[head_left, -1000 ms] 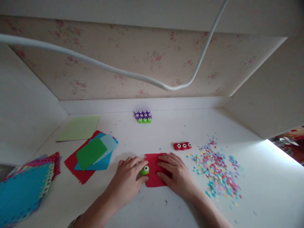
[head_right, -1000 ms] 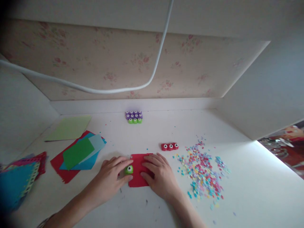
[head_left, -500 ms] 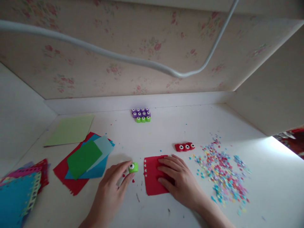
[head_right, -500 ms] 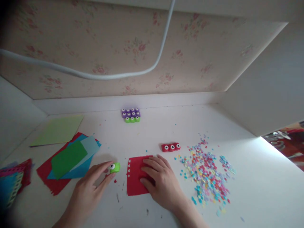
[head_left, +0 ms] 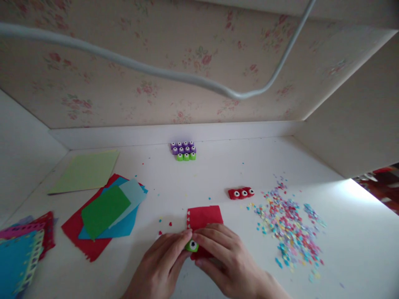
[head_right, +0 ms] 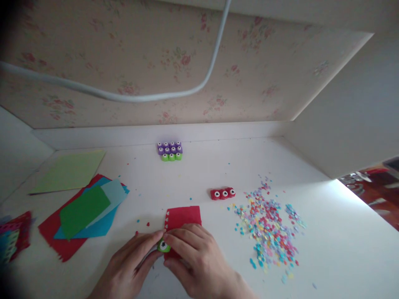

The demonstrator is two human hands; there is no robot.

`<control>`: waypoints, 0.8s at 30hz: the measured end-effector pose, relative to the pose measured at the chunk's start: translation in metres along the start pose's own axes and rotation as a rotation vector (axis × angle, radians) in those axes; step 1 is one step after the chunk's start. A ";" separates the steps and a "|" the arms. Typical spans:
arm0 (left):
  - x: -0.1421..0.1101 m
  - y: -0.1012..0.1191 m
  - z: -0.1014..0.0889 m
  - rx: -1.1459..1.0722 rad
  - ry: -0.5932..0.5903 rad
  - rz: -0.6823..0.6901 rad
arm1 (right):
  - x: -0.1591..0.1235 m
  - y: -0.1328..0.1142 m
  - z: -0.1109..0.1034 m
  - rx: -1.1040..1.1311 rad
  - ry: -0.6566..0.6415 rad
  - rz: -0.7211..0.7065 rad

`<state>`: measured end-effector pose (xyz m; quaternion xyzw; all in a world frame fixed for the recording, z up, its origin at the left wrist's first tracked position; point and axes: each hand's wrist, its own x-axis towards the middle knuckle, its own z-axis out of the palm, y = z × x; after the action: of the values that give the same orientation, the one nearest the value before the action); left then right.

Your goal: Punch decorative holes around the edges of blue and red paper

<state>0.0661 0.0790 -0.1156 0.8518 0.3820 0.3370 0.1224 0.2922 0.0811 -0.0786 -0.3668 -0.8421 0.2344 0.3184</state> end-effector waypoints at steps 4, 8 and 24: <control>0.001 0.003 0.003 -0.039 -0.026 0.027 | 0.000 -0.001 0.003 0.050 0.005 0.038; 0.003 0.005 0.003 -0.031 -0.020 0.020 | -0.002 0.001 0.001 0.099 0.024 0.066; 0.020 0.017 -0.003 0.097 -0.146 0.019 | -0.031 0.084 -0.057 -0.012 0.970 0.780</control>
<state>0.0829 0.0817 -0.0960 0.8827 0.3797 0.2561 0.1051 0.3884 0.1184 -0.1033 -0.7139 -0.4071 0.1353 0.5535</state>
